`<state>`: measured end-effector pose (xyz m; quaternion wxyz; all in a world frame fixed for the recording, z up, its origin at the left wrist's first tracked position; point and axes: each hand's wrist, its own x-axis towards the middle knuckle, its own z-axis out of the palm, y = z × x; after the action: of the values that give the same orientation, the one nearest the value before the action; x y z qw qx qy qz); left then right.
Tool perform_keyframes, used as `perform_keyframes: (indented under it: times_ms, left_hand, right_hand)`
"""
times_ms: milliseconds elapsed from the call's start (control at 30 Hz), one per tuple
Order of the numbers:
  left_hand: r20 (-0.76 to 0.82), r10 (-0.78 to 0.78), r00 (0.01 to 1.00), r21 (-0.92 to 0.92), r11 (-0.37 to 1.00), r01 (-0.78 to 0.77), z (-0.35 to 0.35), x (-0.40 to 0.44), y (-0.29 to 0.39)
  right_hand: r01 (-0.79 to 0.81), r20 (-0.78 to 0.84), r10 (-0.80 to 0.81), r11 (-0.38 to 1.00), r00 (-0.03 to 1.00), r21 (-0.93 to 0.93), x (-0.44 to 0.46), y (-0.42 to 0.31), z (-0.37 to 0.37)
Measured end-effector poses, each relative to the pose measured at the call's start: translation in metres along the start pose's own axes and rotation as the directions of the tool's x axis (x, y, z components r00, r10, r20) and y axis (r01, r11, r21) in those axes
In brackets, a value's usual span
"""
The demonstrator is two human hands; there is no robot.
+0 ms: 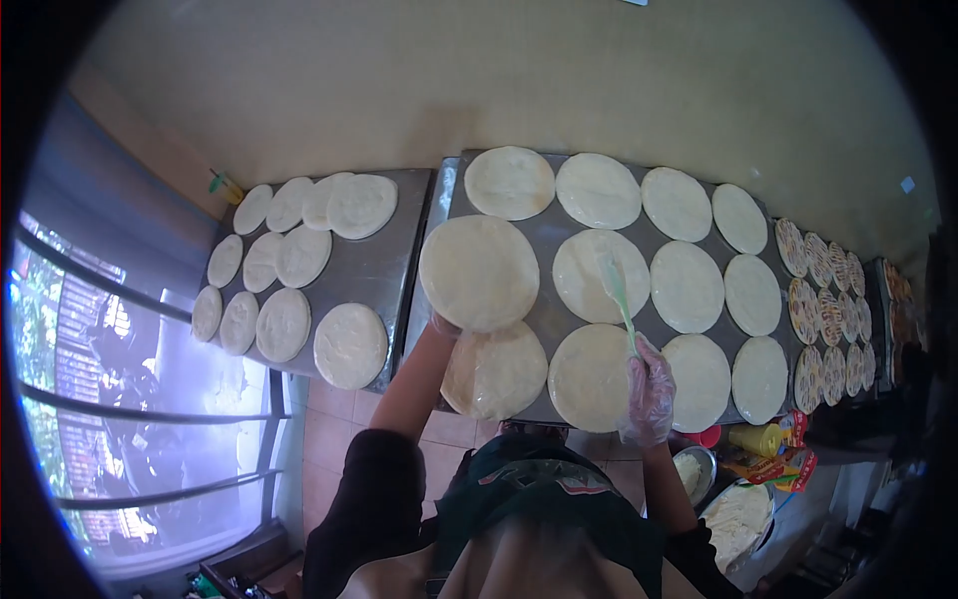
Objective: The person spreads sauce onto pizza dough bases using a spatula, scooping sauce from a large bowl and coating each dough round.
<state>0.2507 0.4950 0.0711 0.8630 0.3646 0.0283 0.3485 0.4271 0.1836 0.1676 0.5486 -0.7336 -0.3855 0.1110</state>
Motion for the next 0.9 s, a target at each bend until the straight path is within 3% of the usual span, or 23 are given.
perform_keyframes:
  times_ms: [33, 167, 233, 267, 300, 333, 367, 400, 433, 467, 533, 567, 633, 667, 733, 767, 833, 867, 900]
  left_hand:
    - [0.0, -0.02, 1.0, -0.194, 0.981, 0.019, -0.015, 0.016, -0.01]
    - [-0.015, -0.11, 0.994, -0.328, 0.939, 0.099, -0.021, 0.047, -0.014]
    - [-0.026, -0.277, 0.96, -0.334, 0.908, 0.253, -0.012, 0.05, -0.001]
    - [-0.024, -0.287, 0.958, -0.338, 0.904, 0.262, -0.026, 0.051, 0.002]
    - [0.016, -0.091, 0.996, 0.204, 0.975, 0.086, -0.041, 0.052, 0.01]
    - [0.158, 0.06, 0.986, 0.669, 0.728, -0.151, -0.052, 0.055, 0.014]
    - [0.157, 0.056, 0.986, 0.668, 0.729, -0.148, -0.046, 0.059, 0.022]
    - [-0.044, -0.043, 0.998, 0.44, 0.896, 0.058, -0.041, 0.062, 0.031]
    - [-0.208, -0.191, 0.959, 0.141, 0.965, 0.223, -0.038, 0.066, 0.039]
    - [-0.211, -0.19, 0.959, 0.144, 0.964, 0.223, -0.051, 0.071, 0.044]
    - [-0.492, -0.502, 0.711, 0.025, 0.808, 0.588, -0.067, 0.079, 0.06]
    - [-0.496, -0.498, 0.711, 0.028, 0.809, 0.587, -0.068, 0.077, 0.063]
    - [-0.663, -0.449, 0.598, 0.181, 0.68, 0.711, -0.075, 0.074, 0.065]
    - [-0.665, -0.449, 0.597, 0.181, 0.678, 0.712, -0.082, 0.073, 0.067]
    - [-0.699, -0.371, 0.612, 0.396, 0.512, 0.763, -0.101, 0.075, 0.071]
    - [-0.696, -0.377, 0.611, 0.396, 0.509, 0.765, -0.109, 0.081, 0.074]
    - [-0.74, 0.015, 0.673, 0.639, 0.331, 0.695, -0.122, 0.104, 0.076]
    - [-0.734, 0.004, 0.679, 0.641, 0.331, 0.692, -0.119, 0.116, 0.077]
    - [-0.716, -0.095, 0.692, 0.559, 0.515, 0.649, -0.115, 0.13, 0.077]
  right_hand:
    - [-0.005, -0.011, 0.005, 1.0, 1.0, -0.012, -0.004, 0.001, -0.002]
    - [-0.092, -0.038, 0.091, 0.995, 0.995, -0.029, -0.021, 0.004, -0.011]
    - [-0.111, -0.05, 0.109, 0.993, 0.993, -0.035, -0.025, 0.004, -0.014]
    - [-0.094, -0.078, 0.089, 0.993, 0.993, -0.07, -0.025, 0.001, -0.014]
    - [-0.077, -0.104, 0.066, 0.992, 0.992, -0.105, -0.025, 0.0, -0.014]
    - [-0.082, -0.107, 0.071, 0.991, 0.992, -0.106, -0.026, 0.001, -0.015]
    - [-0.081, -0.11, 0.067, 0.989, 0.992, -0.122, -0.027, 0.002, -0.015]
    - [-0.078, -0.111, 0.063, 0.987, 0.992, -0.138, -0.027, 0.003, -0.015]
    - [-0.08, -0.11, 0.065, 0.987, 0.992, -0.136, -0.027, 0.002, -0.014]
    - [-0.109, -0.107, 0.096, 0.986, 0.99, -0.127, -0.027, 0.001, -0.012]
    - [-0.136, -0.1, 0.125, 0.984, 0.987, -0.113, -0.026, -0.002, -0.009]
    - [-0.142, -0.083, 0.134, 0.985, 0.987, -0.098, -0.025, -0.004, -0.007]
    - [-0.149, -0.065, 0.144, 0.986, 0.987, -0.079, -0.023, -0.005, -0.003]
    - [-0.142, -0.052, 0.138, 0.986, 0.989, -0.084, -0.023, -0.004, -0.002]
    - [-0.139, -0.045, 0.135, 0.986, 0.99, -0.091, -0.024, -0.003, -0.001]
    - [-0.161, -0.058, 0.157, 0.984, 0.986, -0.073, -0.026, -0.002, 0.0]
    - [-0.187, -0.08, 0.182, 0.98, 0.98, -0.061, -0.029, -0.004, -0.001]
    - [-0.224, -0.096, 0.217, 0.973, 0.971, -0.061, -0.031, -0.007, -0.002]
    - [-0.261, -0.115, 0.252, 0.964, 0.961, -0.061, -0.033, -0.009, -0.004]
